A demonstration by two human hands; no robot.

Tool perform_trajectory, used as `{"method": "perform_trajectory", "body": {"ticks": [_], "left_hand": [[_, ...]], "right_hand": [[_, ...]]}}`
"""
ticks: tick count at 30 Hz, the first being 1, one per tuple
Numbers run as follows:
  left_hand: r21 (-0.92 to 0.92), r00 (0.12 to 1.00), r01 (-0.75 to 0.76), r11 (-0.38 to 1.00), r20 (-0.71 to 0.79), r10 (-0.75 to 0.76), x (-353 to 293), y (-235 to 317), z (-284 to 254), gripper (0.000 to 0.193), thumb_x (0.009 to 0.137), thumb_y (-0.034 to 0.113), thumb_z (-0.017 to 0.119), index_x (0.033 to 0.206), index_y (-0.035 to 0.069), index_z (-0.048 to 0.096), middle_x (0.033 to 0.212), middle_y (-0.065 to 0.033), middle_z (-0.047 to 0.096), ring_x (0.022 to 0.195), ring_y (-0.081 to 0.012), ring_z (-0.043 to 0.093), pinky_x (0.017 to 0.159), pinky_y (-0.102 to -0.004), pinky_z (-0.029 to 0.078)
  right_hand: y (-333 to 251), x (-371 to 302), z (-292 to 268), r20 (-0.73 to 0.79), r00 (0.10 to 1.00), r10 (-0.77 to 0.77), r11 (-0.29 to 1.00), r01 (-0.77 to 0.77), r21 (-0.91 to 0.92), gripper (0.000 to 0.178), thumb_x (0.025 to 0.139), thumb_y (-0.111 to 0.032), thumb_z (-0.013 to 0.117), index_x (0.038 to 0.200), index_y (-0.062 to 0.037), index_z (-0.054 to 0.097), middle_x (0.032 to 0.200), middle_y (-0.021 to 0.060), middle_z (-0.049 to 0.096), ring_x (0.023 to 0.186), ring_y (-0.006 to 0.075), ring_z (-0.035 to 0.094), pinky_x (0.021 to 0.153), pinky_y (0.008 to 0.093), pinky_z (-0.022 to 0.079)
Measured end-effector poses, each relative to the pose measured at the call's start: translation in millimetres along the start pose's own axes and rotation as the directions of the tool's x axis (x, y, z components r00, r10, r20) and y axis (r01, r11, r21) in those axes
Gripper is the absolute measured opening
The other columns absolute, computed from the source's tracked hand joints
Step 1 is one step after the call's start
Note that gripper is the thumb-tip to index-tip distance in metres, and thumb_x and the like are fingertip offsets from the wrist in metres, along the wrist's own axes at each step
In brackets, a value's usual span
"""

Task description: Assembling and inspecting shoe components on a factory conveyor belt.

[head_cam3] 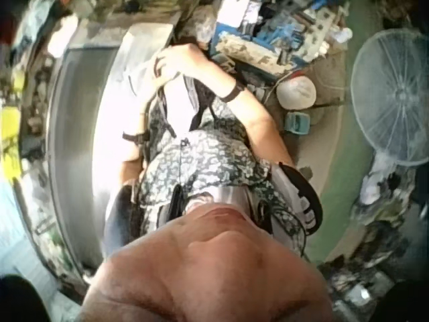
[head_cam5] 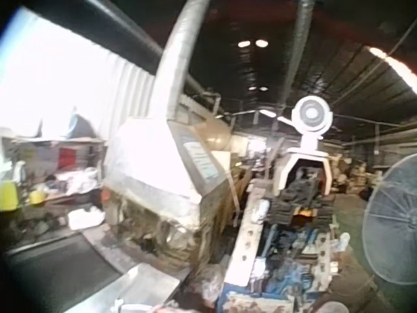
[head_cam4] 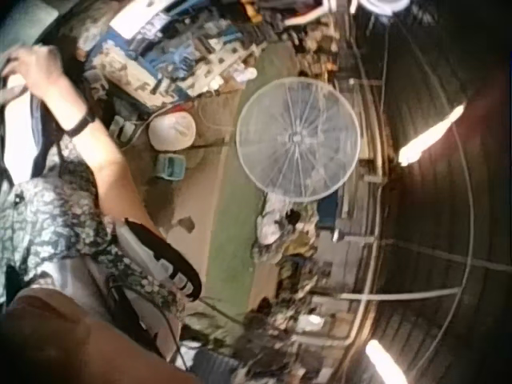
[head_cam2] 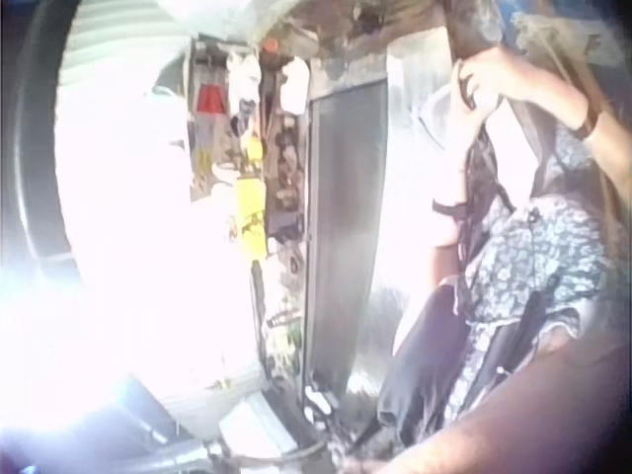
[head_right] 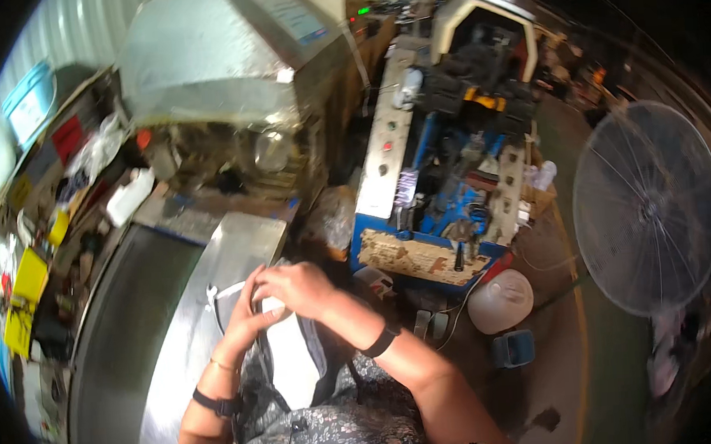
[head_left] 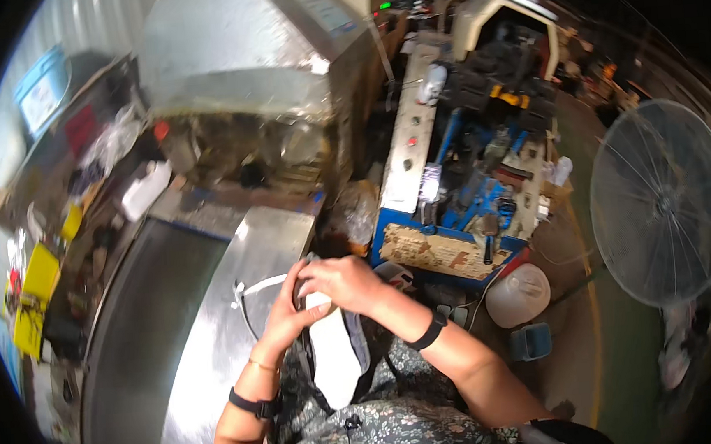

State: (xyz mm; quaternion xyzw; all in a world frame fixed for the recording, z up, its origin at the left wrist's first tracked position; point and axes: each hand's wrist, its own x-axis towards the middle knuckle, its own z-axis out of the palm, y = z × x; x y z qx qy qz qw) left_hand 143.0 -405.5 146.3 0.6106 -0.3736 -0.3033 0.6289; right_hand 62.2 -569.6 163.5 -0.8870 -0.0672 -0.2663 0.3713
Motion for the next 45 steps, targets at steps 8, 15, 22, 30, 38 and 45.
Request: {"method": "perform_trajectory", "body": {"ticks": [8,15,22,30,38,45], "left_hand": [[-0.528,0.825,0.311,0.790,-0.263,-0.500,26.6,-15.1,-5.9,0.040,0.099,0.040,0.048,0.106,0.003,0.061,0.089,-0.0084,0.064,0.076,-0.0162,0.059,0.066,-0.0322,0.048],[0.450,0.926,-0.111,0.886,-0.278,0.257,0.6,-28.6,-7.9,0.052,0.083,0.037,0.067,0.119,0.001,0.054,0.111,-0.0212,0.058,0.110,-0.0373,0.054,0.095,-0.0428,0.043],[0.272,0.973,0.115,0.955,-0.225,-0.053,22.1,-14.8,-28.2,0.051,0.082,0.021,0.071,0.126,0.006,0.050,0.099,-0.0075,0.060,0.089,-0.0143,0.054,0.078,-0.0295,0.045],[-0.182,0.952,0.207,0.961,-0.189,-0.240,-15.0,-31.9,-25.5,0.064,0.076,0.010,0.079,0.130,0.003,0.046,0.108,-0.0064,0.060,0.099,-0.0145,0.057,0.088,-0.0282,0.047],[-0.008,0.969,0.134,0.991,-0.207,-0.133,-1.1,-38.9,-24.2,0.062,0.078,0.010,0.077,0.131,0.003,0.045,0.107,-0.0049,0.059,0.095,-0.0121,0.055,0.081,-0.0245,0.048],[-0.096,0.962,0.260,0.961,-0.065,-0.266,18.5,-28.3,-22.3,0.064,0.080,0.014,0.078,0.133,0.002,0.043,0.111,-0.0081,0.058,0.100,-0.0135,0.055,0.089,-0.0262,0.046]], "right_hand": [[-12.4,29.0,3.2,0.105,0.994,0.016,0.992,-0.029,0.122,0.021,0.081,-0.014,0.073,0.095,0.0012,0.070,0.086,0.0137,0.071,0.076,0.0240,0.070,0.067,0.0293,0.054],[13.5,-37.3,48.9,-0.011,0.865,0.502,0.631,-0.358,0.688,0.042,0.087,-0.015,0.069,0.123,0.0045,0.058,0.116,0.0145,0.065,0.112,0.0157,0.057,0.092,0.0298,0.046],[-9.0,-120.5,39.0,0.243,0.640,0.729,0.407,-0.690,0.599,0.022,0.098,-0.015,0.055,0.099,0.0041,0.065,0.084,-0.0050,0.061,0.076,0.0025,0.049,0.067,0.0207,0.042],[14.6,-96.0,61.9,0.584,0.327,0.743,-0.112,-0.800,0.590,0.073,0.099,-0.061,0.029,0.125,0.0012,0.056,0.112,0.0107,0.064,0.101,0.0168,0.062,0.091,0.0292,0.049],[-24.8,-41.7,46.5,0.207,0.828,0.522,0.792,-0.381,-0.476,0.037,0.097,-0.025,0.044,0.108,0.0056,0.061,0.083,0.0228,0.066,0.077,0.0347,0.066,0.069,0.0380,0.053],[42.2,-68.9,35.6,0.318,0.757,0.571,0.730,-0.646,0.224,0.050,0.102,-0.039,0.038,0.123,0.0033,0.055,0.113,0.0241,0.064,0.107,0.0304,0.062,0.091,0.0377,0.048]]}}
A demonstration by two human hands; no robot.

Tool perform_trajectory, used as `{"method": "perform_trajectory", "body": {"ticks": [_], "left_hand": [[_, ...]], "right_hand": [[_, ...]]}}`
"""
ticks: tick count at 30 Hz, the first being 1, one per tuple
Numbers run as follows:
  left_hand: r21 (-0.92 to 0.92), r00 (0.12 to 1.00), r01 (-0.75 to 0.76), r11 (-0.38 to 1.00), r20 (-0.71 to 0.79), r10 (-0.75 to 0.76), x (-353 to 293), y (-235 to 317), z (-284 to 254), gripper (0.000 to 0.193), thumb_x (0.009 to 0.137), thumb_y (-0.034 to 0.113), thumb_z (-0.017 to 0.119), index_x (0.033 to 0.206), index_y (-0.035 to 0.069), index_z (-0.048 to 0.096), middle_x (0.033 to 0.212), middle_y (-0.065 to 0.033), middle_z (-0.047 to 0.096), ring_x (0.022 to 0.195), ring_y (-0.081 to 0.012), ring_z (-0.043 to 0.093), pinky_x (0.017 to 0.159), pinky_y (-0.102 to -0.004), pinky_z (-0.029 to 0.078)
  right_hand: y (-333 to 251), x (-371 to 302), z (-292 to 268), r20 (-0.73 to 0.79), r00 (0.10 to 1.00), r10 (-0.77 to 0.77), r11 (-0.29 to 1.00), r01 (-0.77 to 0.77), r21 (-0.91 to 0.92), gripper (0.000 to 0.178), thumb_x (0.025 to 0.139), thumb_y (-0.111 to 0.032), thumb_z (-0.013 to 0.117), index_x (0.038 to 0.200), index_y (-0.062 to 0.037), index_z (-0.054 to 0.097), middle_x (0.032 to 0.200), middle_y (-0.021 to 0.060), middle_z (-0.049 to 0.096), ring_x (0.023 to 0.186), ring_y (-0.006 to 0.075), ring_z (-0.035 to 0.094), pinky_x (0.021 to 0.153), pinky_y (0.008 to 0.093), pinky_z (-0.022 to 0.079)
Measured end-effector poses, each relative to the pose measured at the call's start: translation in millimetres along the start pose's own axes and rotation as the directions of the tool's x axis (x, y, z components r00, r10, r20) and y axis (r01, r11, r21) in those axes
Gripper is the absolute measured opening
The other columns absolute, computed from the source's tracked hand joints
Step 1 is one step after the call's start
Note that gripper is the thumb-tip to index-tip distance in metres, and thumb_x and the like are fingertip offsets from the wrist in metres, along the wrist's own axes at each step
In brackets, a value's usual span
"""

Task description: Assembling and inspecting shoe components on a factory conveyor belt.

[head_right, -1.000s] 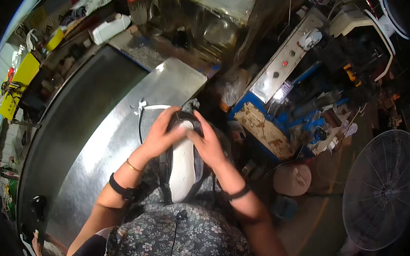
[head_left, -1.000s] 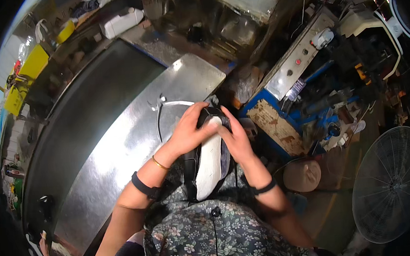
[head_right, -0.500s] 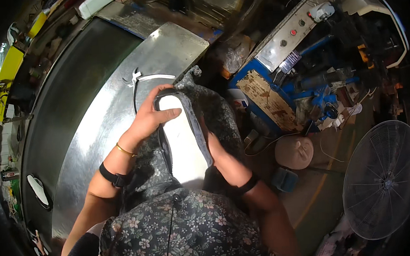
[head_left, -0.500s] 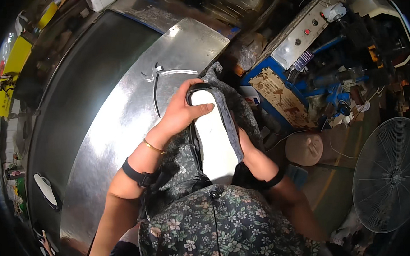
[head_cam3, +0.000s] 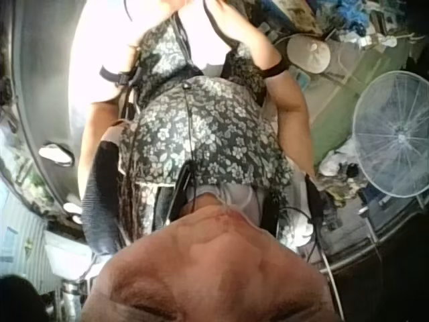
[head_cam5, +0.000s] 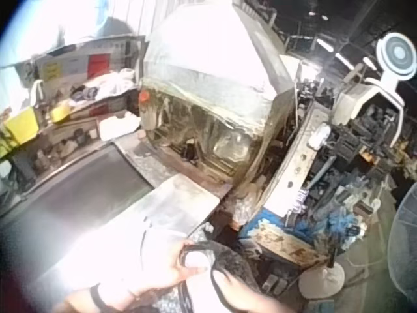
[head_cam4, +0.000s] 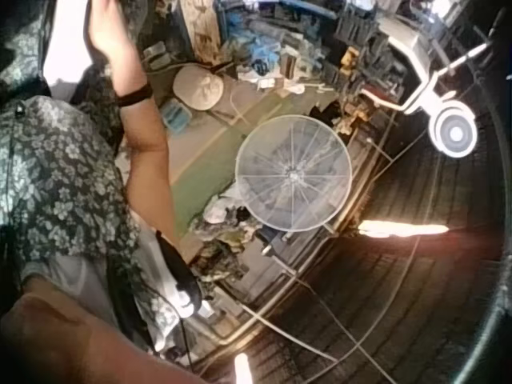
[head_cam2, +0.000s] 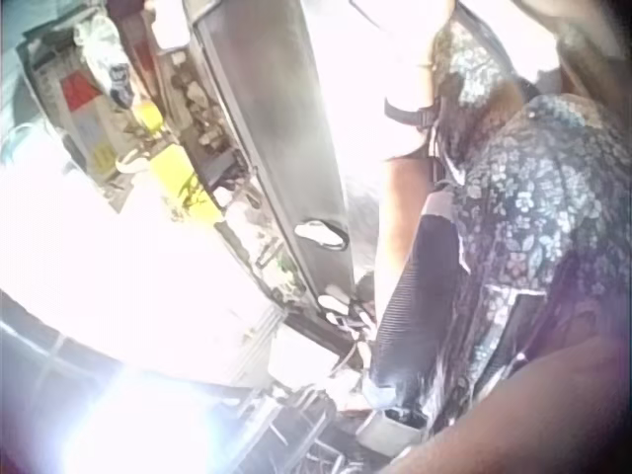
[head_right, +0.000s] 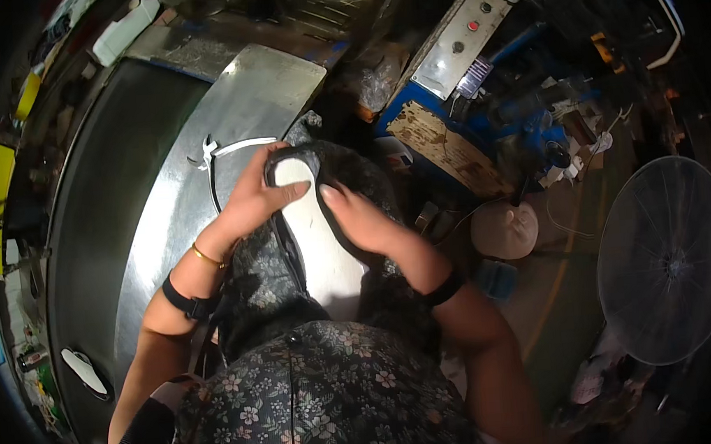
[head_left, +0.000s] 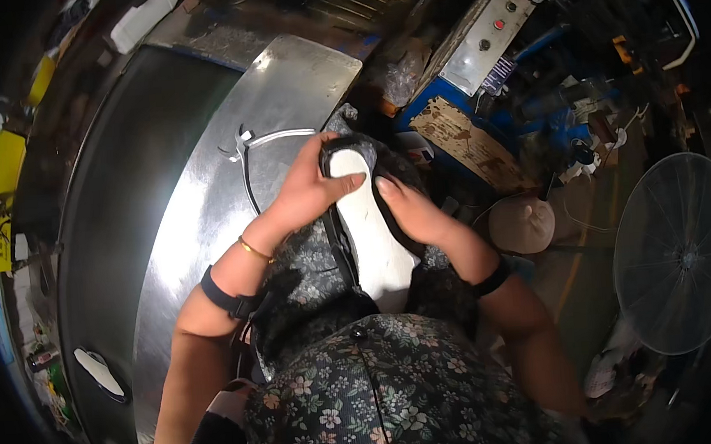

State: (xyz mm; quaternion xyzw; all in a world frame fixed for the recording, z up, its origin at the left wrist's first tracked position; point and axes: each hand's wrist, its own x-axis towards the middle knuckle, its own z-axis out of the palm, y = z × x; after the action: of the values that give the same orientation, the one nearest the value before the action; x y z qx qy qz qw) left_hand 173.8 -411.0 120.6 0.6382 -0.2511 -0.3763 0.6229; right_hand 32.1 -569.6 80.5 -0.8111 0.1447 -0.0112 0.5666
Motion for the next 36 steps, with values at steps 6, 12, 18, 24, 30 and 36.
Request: {"method": "perform_trajectory", "body": {"ticks": [6,12,18,24,30,36], "left_hand": [[-0.004,1.000,-0.017,1.000,-0.013,0.017,-10.9,-4.5,5.7,0.060,0.082,0.009,0.076,0.133,0.003,0.043,0.113,-0.0049,0.057,0.102,-0.0123,0.053,0.089,-0.0261,0.046],[-0.634,0.981,0.184,0.751,0.167,-0.099,-17.4,4.7,-35.0,0.046,0.095,0.016,0.052,0.138,0.001,0.045,0.129,-0.0116,0.056,0.119,-0.0188,0.052,0.104,-0.0312,0.039],[0.692,0.855,0.241,0.680,-0.483,0.188,-36.4,-24.7,-2.1,0.048,0.103,0.032,0.032,0.114,-0.005,0.061,0.100,-0.0259,0.067,0.083,-0.0416,0.066,0.075,-0.0476,0.052],[0.903,0.939,0.301,0.308,-0.338,0.071,-22.9,10.7,-21.7,0.048,0.103,0.035,0.031,0.104,-0.005,0.057,0.086,-0.0280,0.066,0.084,-0.0440,0.065,0.077,-0.0475,0.051],[0.692,0.975,0.106,0.714,-0.214,0.063,-80.8,-53.0,-31.0,0.059,0.104,0.034,0.032,0.142,-0.011,0.028,0.137,-0.0326,0.044,0.132,-0.0385,0.041,0.109,-0.0385,0.032],[0.691,0.801,0.039,0.721,-0.453,0.391,-84.8,-51.4,17.9,0.044,0.103,0.024,0.039,0.128,-0.011,0.049,0.119,-0.0303,0.059,0.108,-0.0356,0.060,0.097,-0.0398,0.044]], "right_hand": [[-13.6,-95.7,23.2,-0.048,0.977,0.208,0.947,-0.214,-0.238,0.053,0.105,-0.032,0.033,0.143,0.0052,0.031,0.128,0.0303,0.054,0.123,0.0334,0.052,0.104,0.0378,0.039],[11.8,-48.5,22.7,0.034,0.998,-0.045,0.929,0.029,0.369,0.066,0.100,-0.029,0.051,0.148,0.0060,0.021,0.148,0.0220,0.035,0.138,0.0250,0.031,0.113,0.0323,0.025],[-56.1,-29.7,50.3,0.017,0.979,0.202,0.939,-0.199,0.281,0.081,0.099,-0.042,0.048,0.146,0.0122,0.011,0.146,0.0367,0.028,0.139,0.0407,0.031,0.113,0.0386,0.026],[-66.9,-28.5,78.0,-0.141,0.988,0.057,0.987,-0.034,0.154,0.083,0.097,-0.039,0.050,0.144,0.0157,0.011,0.142,0.0403,0.029,0.135,0.0472,0.032,0.113,0.0421,0.027],[-32.0,-44.4,104.3,-0.251,0.963,-0.096,0.975,0.142,0.173,0.078,0.097,-0.035,0.052,0.145,0.0119,0.011,0.144,0.0393,0.027,0.135,0.0484,0.030,0.112,0.0441,0.028],[-24.4,-51.5,104.4,-0.398,0.896,-0.197,0.972,0.232,0.041,0.075,0.096,-0.032,0.053,0.146,0.0080,0.014,0.144,0.0364,0.029,0.130,0.0490,0.038,0.107,0.0447,0.036]]}}
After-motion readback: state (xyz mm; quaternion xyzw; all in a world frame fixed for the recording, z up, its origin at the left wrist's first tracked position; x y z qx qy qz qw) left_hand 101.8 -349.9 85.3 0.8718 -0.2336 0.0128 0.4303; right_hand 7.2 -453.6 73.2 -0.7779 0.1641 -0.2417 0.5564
